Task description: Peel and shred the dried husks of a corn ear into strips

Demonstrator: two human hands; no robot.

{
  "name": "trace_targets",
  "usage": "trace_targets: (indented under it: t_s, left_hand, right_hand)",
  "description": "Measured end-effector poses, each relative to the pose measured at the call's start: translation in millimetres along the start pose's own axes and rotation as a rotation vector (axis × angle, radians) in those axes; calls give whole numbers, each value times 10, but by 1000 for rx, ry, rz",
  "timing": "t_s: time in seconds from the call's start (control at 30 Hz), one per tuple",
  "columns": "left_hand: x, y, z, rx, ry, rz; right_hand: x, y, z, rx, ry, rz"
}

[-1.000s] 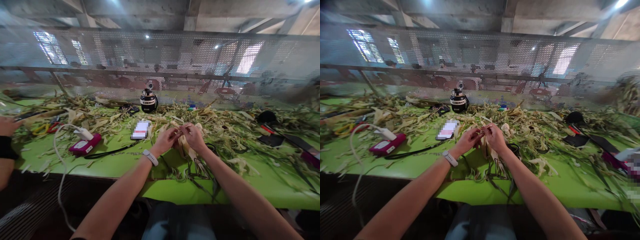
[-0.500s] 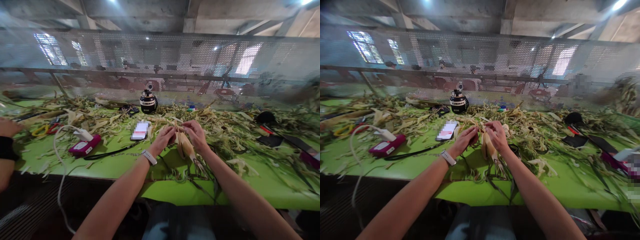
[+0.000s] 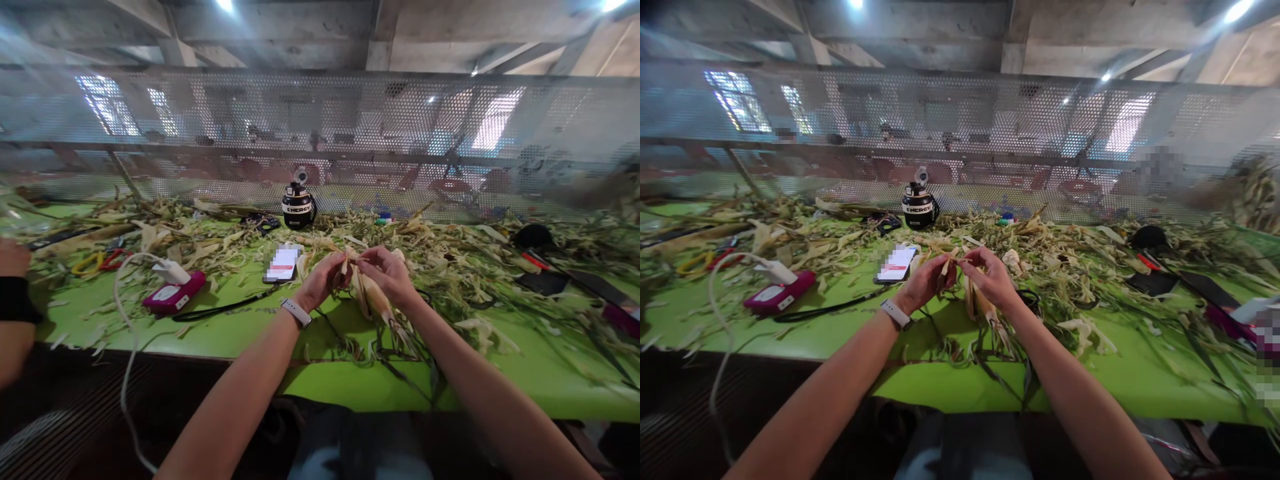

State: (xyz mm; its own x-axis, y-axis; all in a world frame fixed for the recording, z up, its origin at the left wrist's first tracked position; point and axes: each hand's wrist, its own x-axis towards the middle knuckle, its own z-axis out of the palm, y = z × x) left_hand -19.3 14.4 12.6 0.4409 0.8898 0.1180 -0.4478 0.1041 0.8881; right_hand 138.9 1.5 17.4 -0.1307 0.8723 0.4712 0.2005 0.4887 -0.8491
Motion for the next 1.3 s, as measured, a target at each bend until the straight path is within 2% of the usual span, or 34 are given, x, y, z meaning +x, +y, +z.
trace_targets:
  t_s: [0.27, 0.4, 0.6, 0.73, 0.87, 0.93, 1.0, 1.07, 1.13, 1.23, 1.3]
  left_hand:
    - [0, -20, -31, 45, -10, 22]
    - [-6, -40, -34, 13, 9, -36]
    - [40, -56, -34, -63, 17, -70]
    - [61, -61, -61, -83, 84, -54]
    - [34, -24, -122, 41, 29, -47]
    - [14, 8, -159, 117, -19, -112]
    - [1, 36, -190, 209, -71, -240]
    - [1, 50, -210, 300, -77, -328]
    - [18, 48, -217, 361, 31, -254]
    - [53, 33, -213, 318, 250, 26]
    - [65, 22, -202, 233, 300, 154]
  right_hand:
    - [38, 42, 10, 22, 61, -10]
    - [45, 61, 22, -39, 84, -24]
    - [44, 42, 44, 40, 140, -17]
    - [79, 46, -14, 66, 308, 13]
    - [142, 74, -127, 104, 504, 37]
    - [175, 82, -200, 122, 611, 7]
    - [203, 84, -279, 133, 717, -29]
    - [222, 85, -348, 128, 794, -44]
    - [230, 88, -385, 109, 812, -43]
    - [222, 98, -356, 111, 739, -55]
    - [204, 105, -295, 113, 667, -69]
